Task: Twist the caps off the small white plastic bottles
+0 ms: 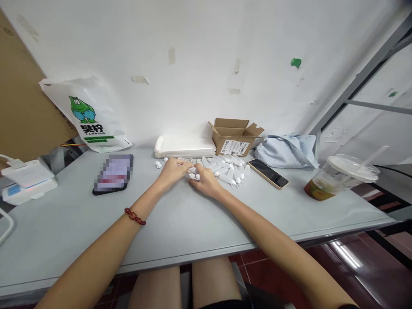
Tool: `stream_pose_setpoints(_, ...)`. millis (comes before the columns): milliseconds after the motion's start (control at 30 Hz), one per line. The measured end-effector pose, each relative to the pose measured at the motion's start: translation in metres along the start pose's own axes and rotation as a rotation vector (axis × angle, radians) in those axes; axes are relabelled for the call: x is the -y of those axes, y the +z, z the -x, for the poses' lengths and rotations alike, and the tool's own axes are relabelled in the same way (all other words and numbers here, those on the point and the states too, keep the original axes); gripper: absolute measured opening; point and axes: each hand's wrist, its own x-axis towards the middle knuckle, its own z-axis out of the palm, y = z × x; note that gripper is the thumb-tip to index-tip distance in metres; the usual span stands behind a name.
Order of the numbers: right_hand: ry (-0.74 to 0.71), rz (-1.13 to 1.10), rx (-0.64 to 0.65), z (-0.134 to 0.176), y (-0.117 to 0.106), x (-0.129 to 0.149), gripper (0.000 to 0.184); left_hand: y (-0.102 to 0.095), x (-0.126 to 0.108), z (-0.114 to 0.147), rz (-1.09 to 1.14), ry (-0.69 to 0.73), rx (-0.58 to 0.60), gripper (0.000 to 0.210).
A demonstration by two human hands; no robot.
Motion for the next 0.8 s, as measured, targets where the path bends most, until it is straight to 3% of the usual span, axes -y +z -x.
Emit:
stream_pose_setpoints(100, 0.024, -0.001, -0.009, 0.000, -0.001, 0.000, 0.031, -0.007, -0.005, -0.002, 0.314, -0.180, -0.030, 0.027)
stream_pose_setpoints(233, 0.057, -0.030, -0.024, -0.001, -0.002, -0.001, 0.031, -0.026, -0.013, -0.005, 0.819, -0.359, 0.119, 0.013)
stream_pose_setpoints(333, 0.117, -0.082, -0.032, -0.001, -0.003, 0.000, 0.029, -0.035, -0.017, -0.005, 0.888, -0.388, 0.119, 0.010)
stream_pose_setpoints(400, 0.148, -0.112, -0.045, -0.001, -0.005, 0.000, 0.028, -0.035, -0.017, -0.004, 0.759, -0.366, 0.116, 0.009)
stream_pose_setpoints(500, 0.158, -0.146, -0.058, -0.001, -0.006, 0.000, 0.028, -0.030, -0.015, -0.001, 0.398, -0.293, 0.214, 0.015)
stream_pose_setpoints(667, 0.160, -0.129, -0.058, -0.001, -0.005, -0.001, 0.028, -0.013, -0.010, 0.004, -0.230, 0.169, 0.162, 0.017)
stream_pose_setpoints(800, 0.111, -0.094, -0.074, -0.001, -0.002, -0.002, 0.027, -0.002, -0.002, 0.006, -0.409, 0.246, 0.161, 0.026)
